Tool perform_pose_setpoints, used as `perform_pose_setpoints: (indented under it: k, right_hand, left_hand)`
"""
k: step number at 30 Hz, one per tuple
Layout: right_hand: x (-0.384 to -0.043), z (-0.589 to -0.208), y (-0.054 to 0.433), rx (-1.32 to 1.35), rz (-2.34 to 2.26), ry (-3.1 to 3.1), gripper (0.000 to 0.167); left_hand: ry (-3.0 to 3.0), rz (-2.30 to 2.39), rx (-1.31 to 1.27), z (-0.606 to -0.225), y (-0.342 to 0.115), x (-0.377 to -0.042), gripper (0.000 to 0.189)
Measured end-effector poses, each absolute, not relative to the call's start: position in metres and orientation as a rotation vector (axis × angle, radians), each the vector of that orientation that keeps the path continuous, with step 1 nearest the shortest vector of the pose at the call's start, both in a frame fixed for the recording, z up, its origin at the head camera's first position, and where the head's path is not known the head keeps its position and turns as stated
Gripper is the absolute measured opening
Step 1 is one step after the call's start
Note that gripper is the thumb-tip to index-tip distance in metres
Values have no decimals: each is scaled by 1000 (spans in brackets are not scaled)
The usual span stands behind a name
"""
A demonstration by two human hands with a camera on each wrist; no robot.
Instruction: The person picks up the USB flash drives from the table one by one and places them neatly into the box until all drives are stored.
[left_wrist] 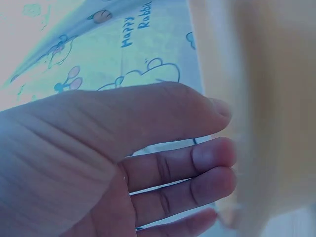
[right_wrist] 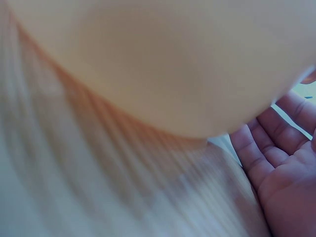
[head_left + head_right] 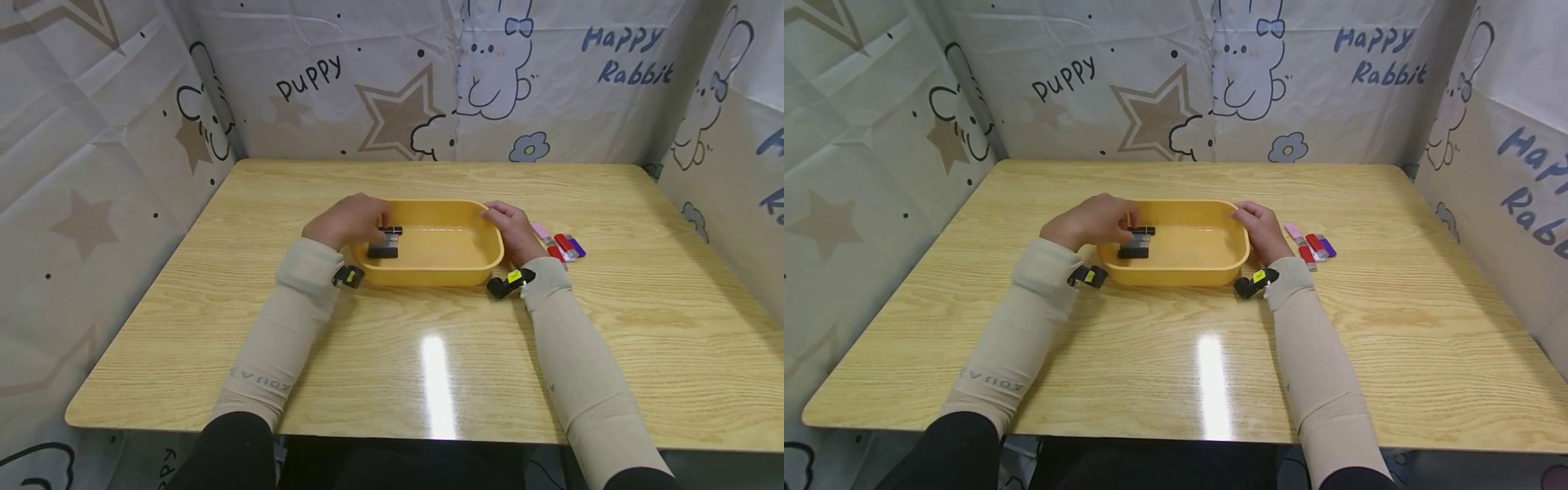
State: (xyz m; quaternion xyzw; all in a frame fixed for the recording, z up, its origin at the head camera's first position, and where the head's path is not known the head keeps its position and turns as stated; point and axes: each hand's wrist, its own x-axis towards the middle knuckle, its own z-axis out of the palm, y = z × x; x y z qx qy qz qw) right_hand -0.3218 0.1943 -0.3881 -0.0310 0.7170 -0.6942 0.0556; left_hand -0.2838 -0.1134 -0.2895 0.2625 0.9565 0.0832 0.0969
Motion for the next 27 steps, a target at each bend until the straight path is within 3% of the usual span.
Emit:
perform_pose_setpoints:
  k: [16, 27]
  right_hand:
    - [-323, -389, 193, -90, -2121, 2171, 28]
    - [-323, -389, 195, -94, -2115, 2158, 29]
  left_hand:
    - [2844, 344, 711, -278, -131, -283, 25]
    - [2803, 362, 511, -272, -149, -282, 25]
